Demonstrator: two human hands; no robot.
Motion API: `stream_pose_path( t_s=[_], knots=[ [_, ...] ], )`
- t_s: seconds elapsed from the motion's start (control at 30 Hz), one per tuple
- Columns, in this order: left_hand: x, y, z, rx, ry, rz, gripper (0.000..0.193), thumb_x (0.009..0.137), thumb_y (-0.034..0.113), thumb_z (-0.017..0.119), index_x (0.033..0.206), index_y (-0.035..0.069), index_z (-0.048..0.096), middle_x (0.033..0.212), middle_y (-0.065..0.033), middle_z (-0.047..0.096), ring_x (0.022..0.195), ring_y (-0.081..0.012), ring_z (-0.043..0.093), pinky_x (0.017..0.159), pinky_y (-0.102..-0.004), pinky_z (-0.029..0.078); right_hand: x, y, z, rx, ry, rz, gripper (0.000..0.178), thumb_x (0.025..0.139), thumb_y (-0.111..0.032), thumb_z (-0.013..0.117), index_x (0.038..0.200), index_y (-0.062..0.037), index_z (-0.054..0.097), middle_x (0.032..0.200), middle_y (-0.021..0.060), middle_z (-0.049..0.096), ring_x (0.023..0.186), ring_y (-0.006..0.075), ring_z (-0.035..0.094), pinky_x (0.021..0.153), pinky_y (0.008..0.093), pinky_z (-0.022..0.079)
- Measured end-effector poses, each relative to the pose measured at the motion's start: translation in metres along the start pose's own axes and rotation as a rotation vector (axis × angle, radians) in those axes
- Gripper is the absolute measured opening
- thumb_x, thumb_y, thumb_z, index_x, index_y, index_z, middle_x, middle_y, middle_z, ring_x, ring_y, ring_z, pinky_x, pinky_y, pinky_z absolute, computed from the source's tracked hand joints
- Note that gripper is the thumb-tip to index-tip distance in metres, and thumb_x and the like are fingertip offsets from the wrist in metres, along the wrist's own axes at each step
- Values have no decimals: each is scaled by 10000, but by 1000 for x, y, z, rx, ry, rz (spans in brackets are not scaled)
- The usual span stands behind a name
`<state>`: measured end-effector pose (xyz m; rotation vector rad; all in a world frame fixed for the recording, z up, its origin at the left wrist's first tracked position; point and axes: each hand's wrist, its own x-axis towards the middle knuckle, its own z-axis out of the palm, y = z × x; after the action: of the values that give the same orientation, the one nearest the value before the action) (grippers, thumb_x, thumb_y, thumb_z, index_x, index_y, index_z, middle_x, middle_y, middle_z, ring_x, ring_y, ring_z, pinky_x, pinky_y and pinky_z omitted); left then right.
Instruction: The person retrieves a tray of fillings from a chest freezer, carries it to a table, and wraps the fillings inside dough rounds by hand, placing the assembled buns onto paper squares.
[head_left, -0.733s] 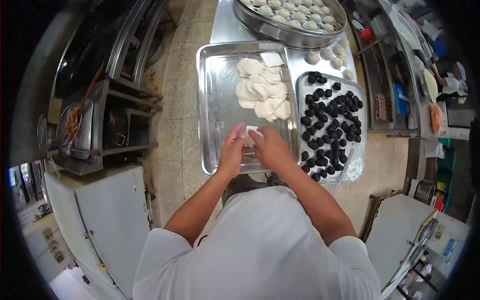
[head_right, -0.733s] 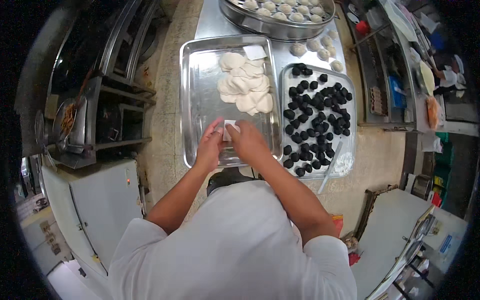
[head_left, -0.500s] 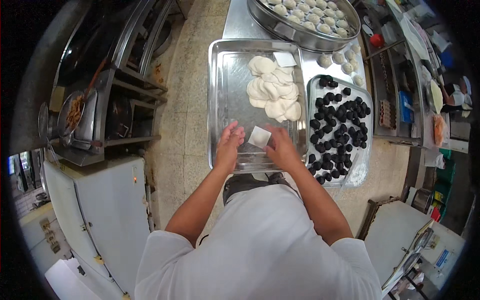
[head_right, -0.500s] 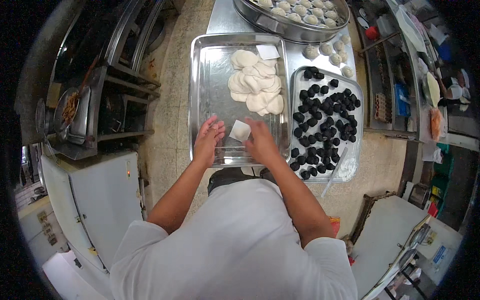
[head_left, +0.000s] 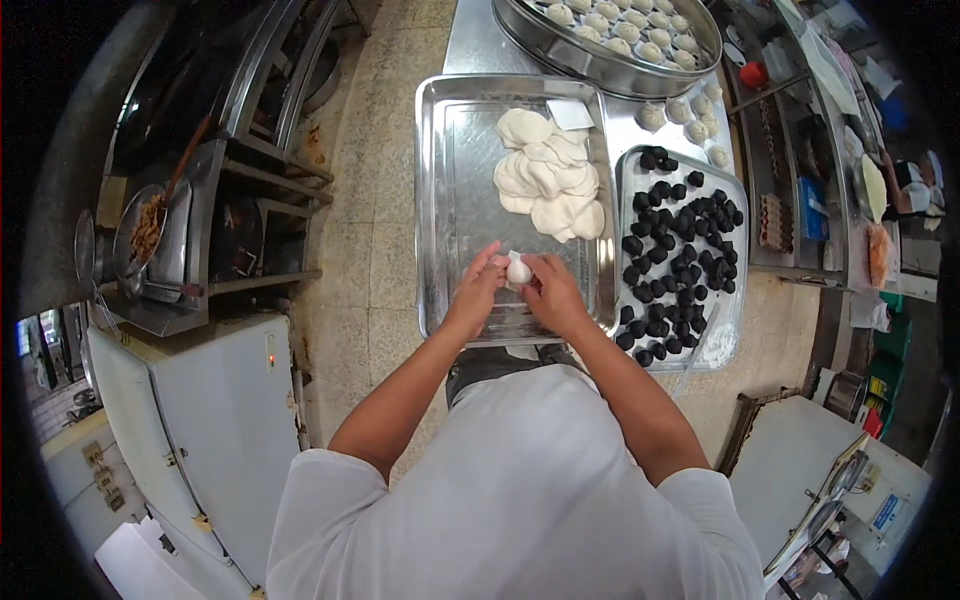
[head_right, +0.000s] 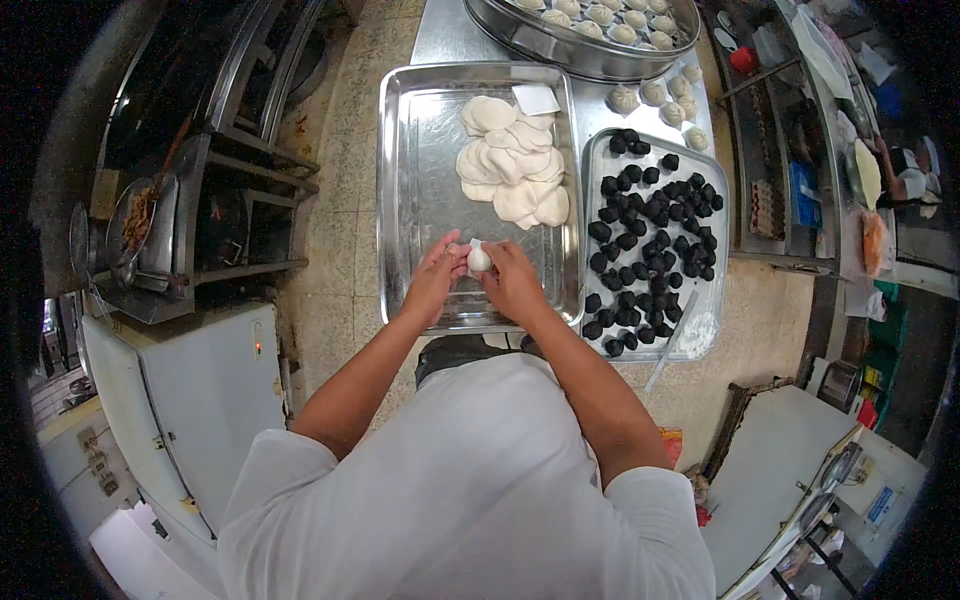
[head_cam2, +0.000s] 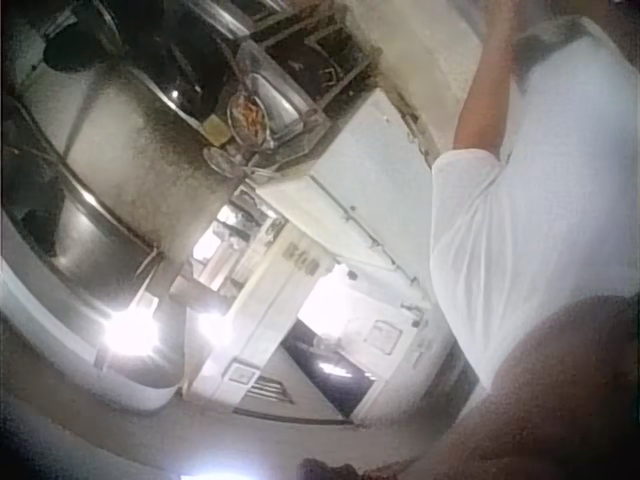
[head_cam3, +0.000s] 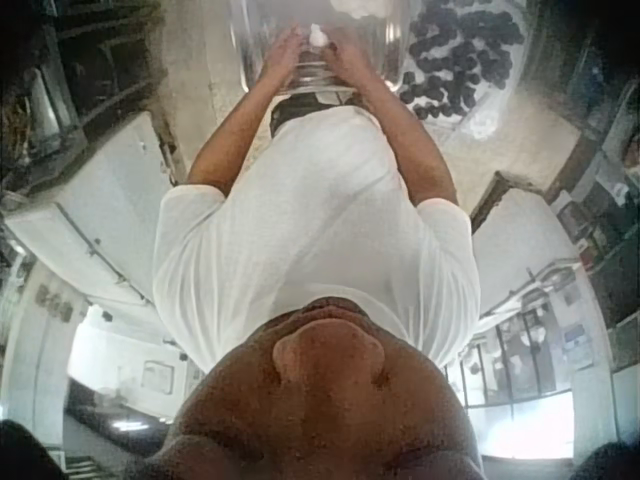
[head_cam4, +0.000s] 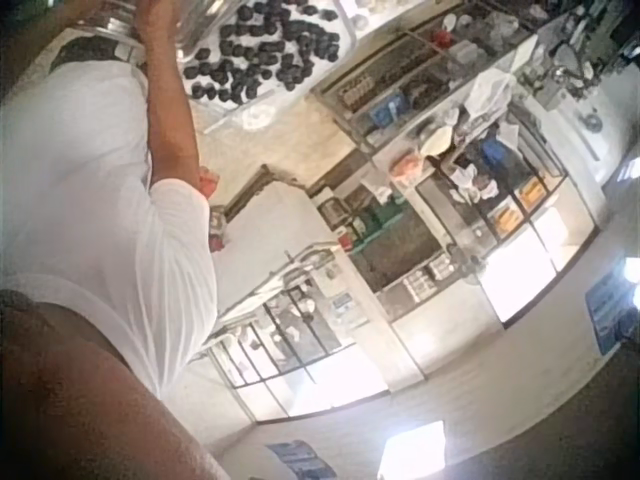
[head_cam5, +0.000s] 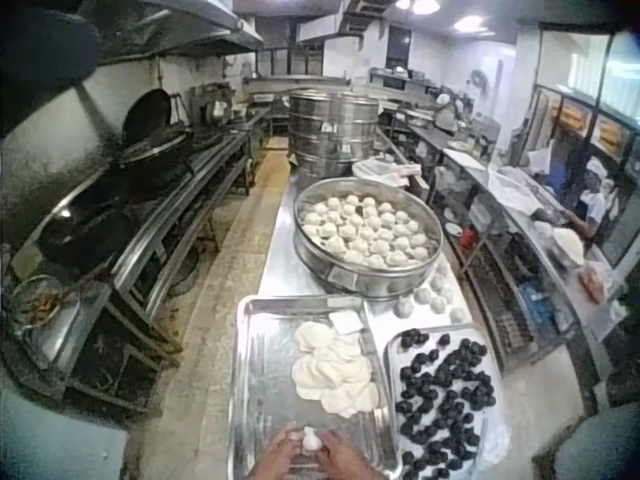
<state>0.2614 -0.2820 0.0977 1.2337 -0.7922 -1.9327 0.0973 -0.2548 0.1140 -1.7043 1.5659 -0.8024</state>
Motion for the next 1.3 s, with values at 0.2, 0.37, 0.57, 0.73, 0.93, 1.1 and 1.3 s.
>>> stream_pose_path(
  t_s=[0.2, 0.37, 0.57, 0.73, 0.93, 1.1, 1.3],
  knots=[
    [-2, 3, 0, -92, 21, -11, 470, 1021, 287, 391, 1426, 52, 357, 1266, -175, 547, 1134, -217, 540, 989, -330, 428, 10, -21, -7, -310, 2, -135, 536, 839, -195, 633, 1330, -53, 473, 1285, 219, 465, 1173, 410, 461, 993, 482, 386],
    [-9, 6, -5, -286, 228, 96, 436, 1032, 309, 346, 1376, 46, 403, 1214, -124, 552, 1091, -211, 543, 959, -324, 444, 36, -32, 4, -637, -47, -316, 581, 869, -282, 577, 1404, -126, 412, 1403, 214, 375, 1336, 417, 295, 1104, 536, 228],
    [-17, 13, -17, -296, 214, 89, 432, 1036, 318, 335, 1366, 49, 412, 1219, -122, 552, 1098, -196, 537, 960, -322, 438, 35, -32, -7, -490, -51, -233, 543, 909, -326, 545, 1393, -104, 434, 1452, 225, 335, 1357, 416, 277, 1119, 496, 220],
    [-16, 20, -16, -213, 160, 42, 443, 1034, 332, 350, 1376, 58, 415, 1272, -134, 542, 1171, -205, 510, 991, -330, 416, 14, -17, -51, 34, 166, 32, 509, 855, -186, 640, 1310, -16, 489, 1271, 206, 489, 1113, 328, 525, 958, 405, 430],
    [-2, 9, -8, -12, -8, 75, 497, 1023, 365, 381, 1423, 70, 378, 1357, -145, 493, 1268, -225, 449, 1074, -362, 336, -18, -5, -18, 90, -81, 181, 539, 754, -22, 702, 1254, 13, 504, 1084, 165, 567, 750, 190, 619, 678, 304, 517],
    [-9, 1, 4, 28, -83, 30, 505, 1029, 371, 359, 1445, 83, 356, 1379, -144, 475, 1285, -232, 435, 1103, -368, 304, -11, -5, 3, -68, 1, 134, 542, 740, 22, 671, 1256, 24, 504, 1009, 161, 540, 779, 222, 613, 694, 318, 521],
    [-13, 2, 0, 245, -70, 88, 538, 1026, 411, 353, 1454, 85, 349, 1383, -128, 478, 1295, -228, 423, 1077, -335, 320, -18, -3, 8, -5, 15, 136, 529, 715, 38, 660, 1225, 45, 516, 1026, 180, 520, 797, 269, 608, 736, 336, 524]
  ],
)
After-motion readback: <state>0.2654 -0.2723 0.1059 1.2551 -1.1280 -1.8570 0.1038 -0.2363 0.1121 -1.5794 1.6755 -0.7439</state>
